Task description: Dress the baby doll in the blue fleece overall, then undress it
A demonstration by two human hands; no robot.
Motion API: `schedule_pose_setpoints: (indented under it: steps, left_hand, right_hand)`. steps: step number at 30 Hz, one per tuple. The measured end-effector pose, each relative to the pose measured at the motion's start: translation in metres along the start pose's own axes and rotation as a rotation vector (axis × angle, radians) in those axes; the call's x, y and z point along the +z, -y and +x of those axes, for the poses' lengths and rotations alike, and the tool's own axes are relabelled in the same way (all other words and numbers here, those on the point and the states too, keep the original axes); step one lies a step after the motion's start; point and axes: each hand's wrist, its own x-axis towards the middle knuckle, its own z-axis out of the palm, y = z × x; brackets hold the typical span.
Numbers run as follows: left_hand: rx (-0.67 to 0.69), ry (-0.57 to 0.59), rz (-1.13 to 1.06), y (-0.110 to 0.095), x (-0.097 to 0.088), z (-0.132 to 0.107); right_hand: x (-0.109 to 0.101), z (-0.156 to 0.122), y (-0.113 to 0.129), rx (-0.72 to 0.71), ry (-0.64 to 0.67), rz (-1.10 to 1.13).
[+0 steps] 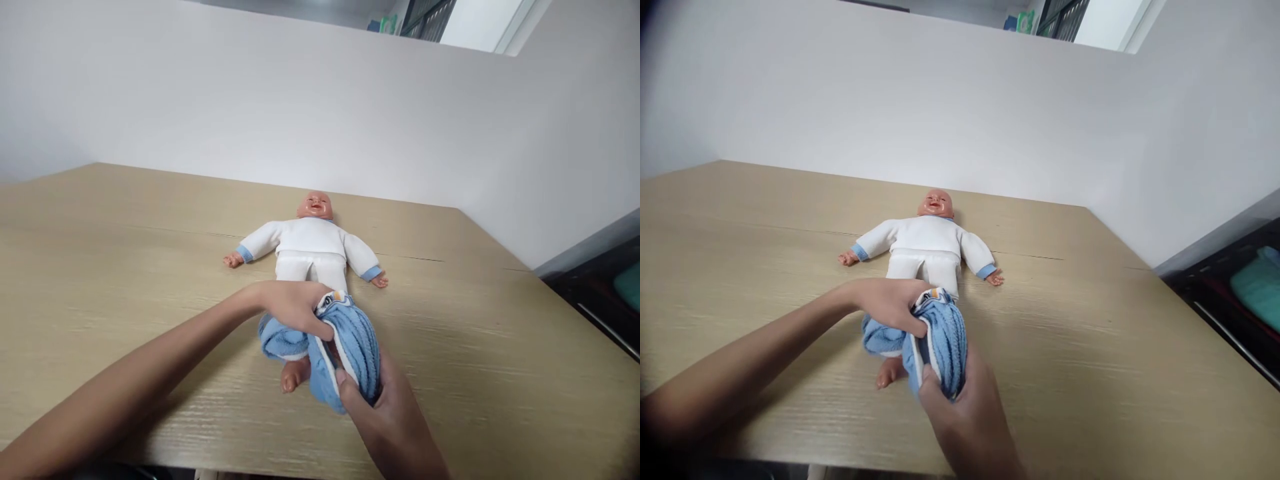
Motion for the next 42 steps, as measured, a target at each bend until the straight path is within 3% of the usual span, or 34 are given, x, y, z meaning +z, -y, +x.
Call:
schedule_pose_setpoints:
  steps: [3, 7, 13, 17, 22, 26, 34, 38, 42]
  left_hand:
    - [-0.166, -0.146, 0.273, -0.014, 0.009, -0.003]
    - [-0.270, -0.219, 0.501, -0.024, 0.022, -0.005]
    - [-0.275, -0.217, 0.697, -0.031, 0.036, -0.008]
    - [-0.252, -0.207, 0.792, -0.038, 0.038, -0.009]
    - [-0.322, -0.186, 0.867, -0.042, 0.042, -0.009]
    - [-0.293, -0.159, 0.783, -0.036, 0.038, -0.010]
    - [-0.244, -0.169, 0.381, -0.026, 0.025, -0.013]
    - [-0.186, -0.209, 0.140, -0.021, 0.029, -0.017]
    - [-0.095, -0.322, -0.056, -0.011, 0.038, -0.021]
  right_hand:
    - [0.008, 0.000, -0.015, -0.036, -0.138, -0.141]
    - [0.010, -0.004, -0.031, -0.137, -0.262, -0.283]
    - [0.015, -0.015, -0.030, -0.042, -0.242, -0.234]
    - [0.018, -0.019, -0.036, -0.058, -0.245, -0.161]
    - [0.016, -0.020, -0.045, -0.034, -0.195, -0.205]
    - [0.016, -0.018, -0.049, 0.051, -0.151, -0.149]
    - [0.020, -0.005, -0.073, 0.130, -0.099, 0.278]
    - [0.011, 0.003, -0.063, 0.126, -0.079, 0.362]
    - [-0.006, 0.017, -0.043, 0.012, -0.084, 0.411]
